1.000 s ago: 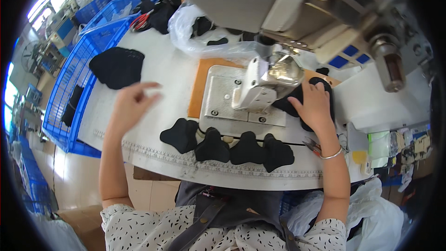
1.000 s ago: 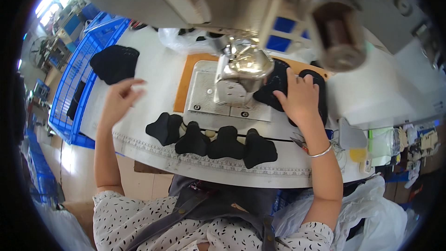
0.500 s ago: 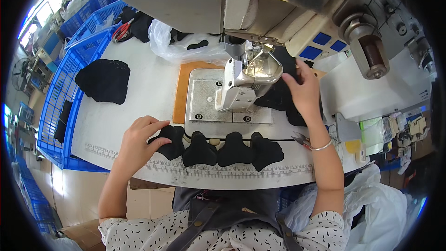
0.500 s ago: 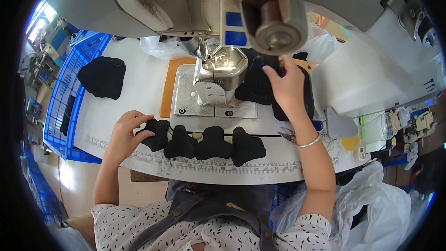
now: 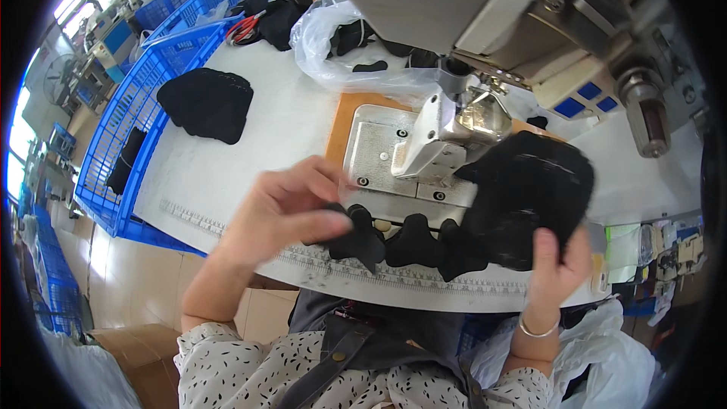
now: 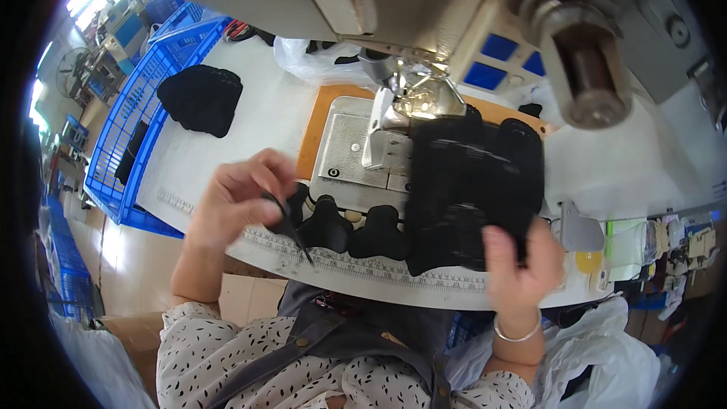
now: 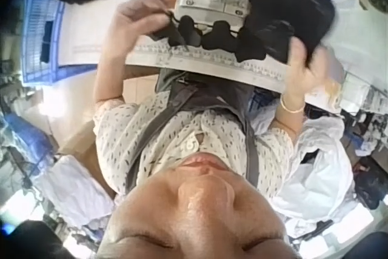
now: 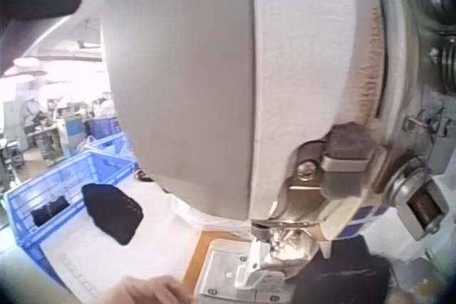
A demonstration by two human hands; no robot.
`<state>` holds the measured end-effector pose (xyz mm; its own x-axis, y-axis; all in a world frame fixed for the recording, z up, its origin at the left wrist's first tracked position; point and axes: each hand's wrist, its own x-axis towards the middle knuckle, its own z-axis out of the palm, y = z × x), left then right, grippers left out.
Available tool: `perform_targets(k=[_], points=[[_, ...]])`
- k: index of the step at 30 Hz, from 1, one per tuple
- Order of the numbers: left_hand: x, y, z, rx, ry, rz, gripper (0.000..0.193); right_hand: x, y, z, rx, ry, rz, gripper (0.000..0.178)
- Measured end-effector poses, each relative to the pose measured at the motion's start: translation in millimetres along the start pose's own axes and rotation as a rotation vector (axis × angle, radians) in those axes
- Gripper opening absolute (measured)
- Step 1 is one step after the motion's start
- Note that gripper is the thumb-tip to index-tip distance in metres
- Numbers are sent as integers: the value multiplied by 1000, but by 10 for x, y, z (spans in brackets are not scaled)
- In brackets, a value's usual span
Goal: Using an industrial sewing machine to stitch together black fabric shoe components.
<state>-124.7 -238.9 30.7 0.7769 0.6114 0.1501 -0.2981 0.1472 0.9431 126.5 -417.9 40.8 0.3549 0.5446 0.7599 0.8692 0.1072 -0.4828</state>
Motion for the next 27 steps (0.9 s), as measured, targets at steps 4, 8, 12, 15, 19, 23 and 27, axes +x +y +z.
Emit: perform_targets(k=[4, 8, 12, 15, 19, 23, 27], points=[[160, -155, 481, 31, -164, 25, 14, 120, -280, 331, 292, -309, -57, 30], [182, -161, 643, 51, -48, -116, 12, 44, -390, 468, 835, -66, 293, 29], [167, -144, 666, 295, 201, 145, 13, 126, -264, 326, 420, -400, -110, 13], [170, -155, 673, 540, 116, 311, 25, 45, -272, 408, 474, -412, -24, 12], [234, -111, 820, 9, 207, 319, 57, -18, -221, 403, 583, -404, 64, 12], [159, -58, 668, 13, 84, 54, 40, 13, -312, 303, 591, -451, 199, 11], [127, 46, 687, -24, 58, -82, 14, -11, -339, 271, 592, -511, 233, 10]])
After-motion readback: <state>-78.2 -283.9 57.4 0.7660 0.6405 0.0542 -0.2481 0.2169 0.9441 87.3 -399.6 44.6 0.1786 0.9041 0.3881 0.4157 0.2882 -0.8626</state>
